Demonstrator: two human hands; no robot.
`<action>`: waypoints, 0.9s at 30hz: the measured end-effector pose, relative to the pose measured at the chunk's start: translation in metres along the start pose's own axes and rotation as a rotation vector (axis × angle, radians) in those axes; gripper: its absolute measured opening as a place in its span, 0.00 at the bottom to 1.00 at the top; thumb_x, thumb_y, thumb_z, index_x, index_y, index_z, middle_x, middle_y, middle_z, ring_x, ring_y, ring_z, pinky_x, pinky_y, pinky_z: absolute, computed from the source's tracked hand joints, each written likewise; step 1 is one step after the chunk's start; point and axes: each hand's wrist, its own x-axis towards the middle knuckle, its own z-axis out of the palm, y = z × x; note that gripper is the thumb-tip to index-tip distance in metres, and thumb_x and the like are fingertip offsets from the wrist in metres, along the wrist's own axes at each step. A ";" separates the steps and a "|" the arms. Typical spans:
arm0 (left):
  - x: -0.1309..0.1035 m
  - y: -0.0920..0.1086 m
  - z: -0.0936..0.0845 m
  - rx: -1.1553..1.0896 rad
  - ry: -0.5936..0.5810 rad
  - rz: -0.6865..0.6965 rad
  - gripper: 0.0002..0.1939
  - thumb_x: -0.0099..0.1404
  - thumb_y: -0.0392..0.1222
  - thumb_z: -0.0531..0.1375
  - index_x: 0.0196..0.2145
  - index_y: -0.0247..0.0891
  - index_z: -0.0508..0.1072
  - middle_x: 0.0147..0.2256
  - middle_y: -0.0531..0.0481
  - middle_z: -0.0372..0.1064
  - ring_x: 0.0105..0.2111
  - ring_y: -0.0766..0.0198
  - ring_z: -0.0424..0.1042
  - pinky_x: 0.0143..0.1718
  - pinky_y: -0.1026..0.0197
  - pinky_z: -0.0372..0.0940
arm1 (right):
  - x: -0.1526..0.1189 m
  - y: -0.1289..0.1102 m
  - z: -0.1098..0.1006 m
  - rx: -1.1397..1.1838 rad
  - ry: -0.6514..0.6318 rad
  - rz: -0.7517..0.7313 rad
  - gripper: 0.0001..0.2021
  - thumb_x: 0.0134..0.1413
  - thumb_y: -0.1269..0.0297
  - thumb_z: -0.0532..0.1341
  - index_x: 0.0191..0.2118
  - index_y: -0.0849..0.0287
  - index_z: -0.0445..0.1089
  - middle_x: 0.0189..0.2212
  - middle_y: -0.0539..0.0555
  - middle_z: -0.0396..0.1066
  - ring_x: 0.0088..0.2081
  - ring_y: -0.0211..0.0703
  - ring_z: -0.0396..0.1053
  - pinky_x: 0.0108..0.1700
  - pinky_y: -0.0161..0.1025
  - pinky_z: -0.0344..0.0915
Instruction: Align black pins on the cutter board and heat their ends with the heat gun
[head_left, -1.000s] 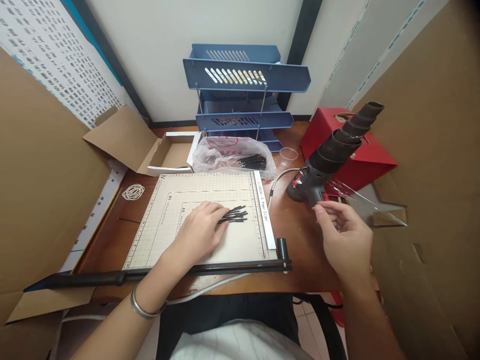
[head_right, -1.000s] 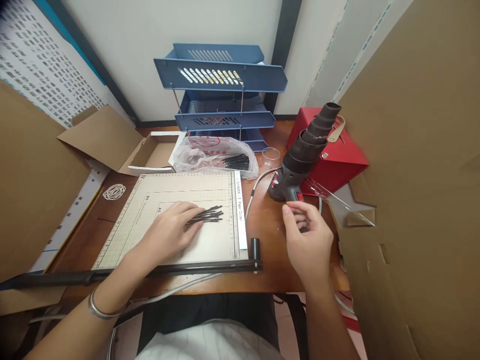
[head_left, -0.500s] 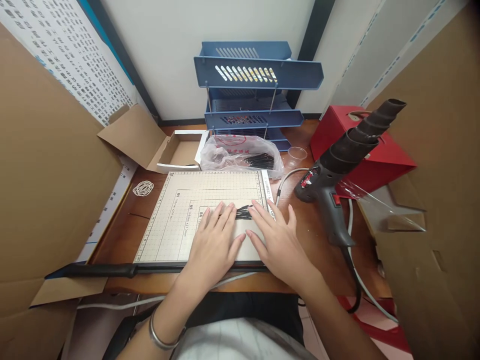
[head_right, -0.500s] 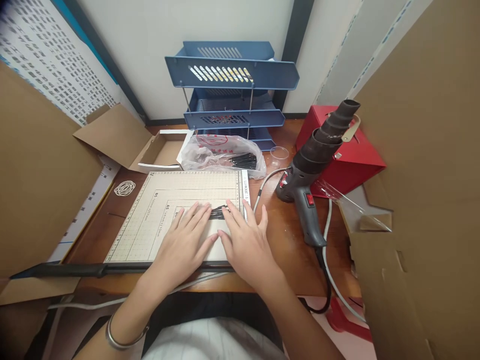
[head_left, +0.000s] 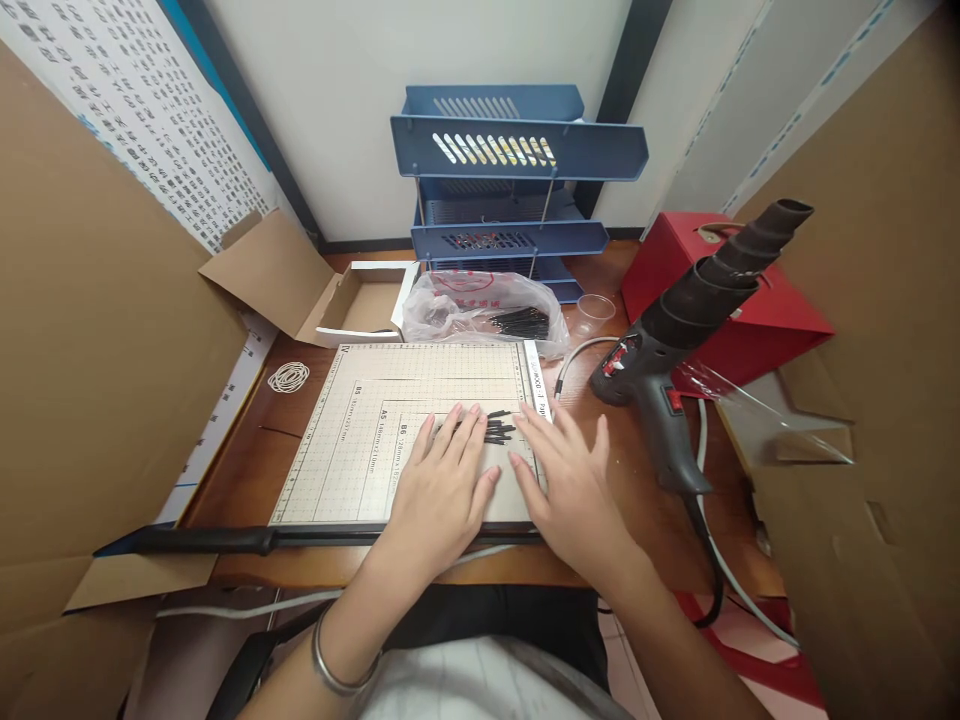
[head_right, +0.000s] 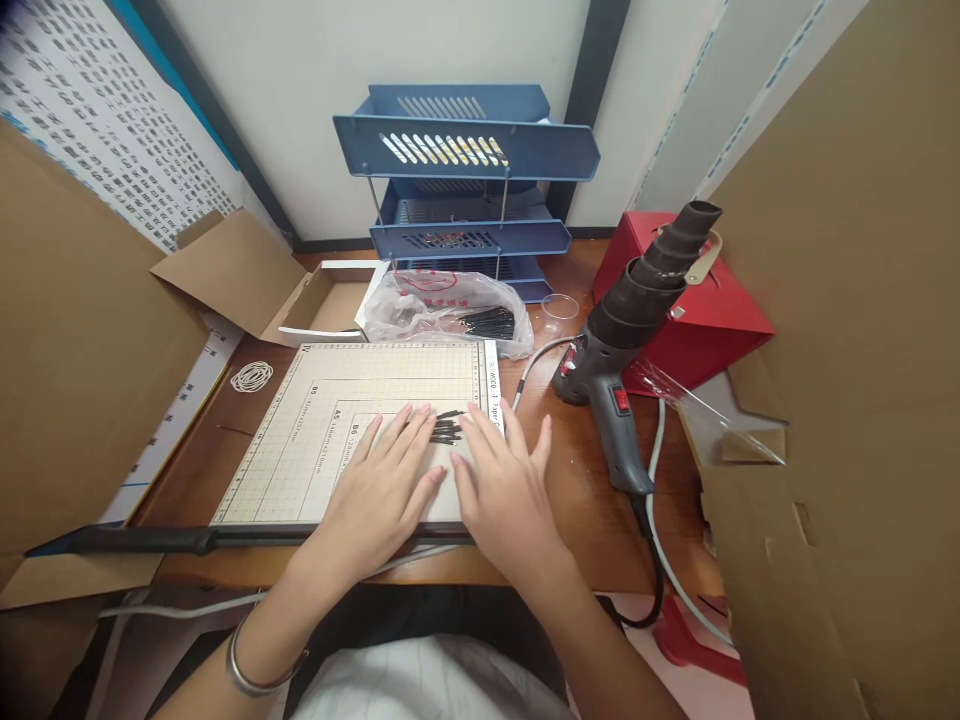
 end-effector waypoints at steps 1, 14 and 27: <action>-0.001 0.001 0.000 -0.005 0.000 0.002 0.29 0.79 0.49 0.45 0.70 0.31 0.60 0.70 0.42 0.57 0.71 0.48 0.55 0.70 0.39 0.54 | 0.000 0.005 -0.002 0.008 0.077 0.023 0.19 0.71 0.59 0.53 0.62 0.56 0.69 0.63 0.59 0.70 0.69 0.60 0.60 0.70 0.77 0.39; -0.005 -0.010 -0.004 -0.035 -0.031 0.045 0.29 0.80 0.51 0.44 0.71 0.35 0.59 0.71 0.45 0.53 0.72 0.49 0.52 0.72 0.39 0.49 | -0.001 -0.005 0.010 -0.190 -0.183 -0.058 0.24 0.72 0.58 0.50 0.68 0.57 0.63 0.73 0.57 0.52 0.72 0.70 0.49 0.66 0.86 0.41; -0.002 -0.009 -0.002 -0.072 -0.069 0.065 0.31 0.80 0.55 0.43 0.69 0.32 0.61 0.71 0.43 0.55 0.72 0.52 0.52 0.74 0.40 0.43 | 0.001 -0.009 0.010 -0.247 -0.237 0.009 0.27 0.73 0.56 0.47 0.72 0.56 0.57 0.75 0.58 0.43 0.75 0.73 0.41 0.66 0.85 0.42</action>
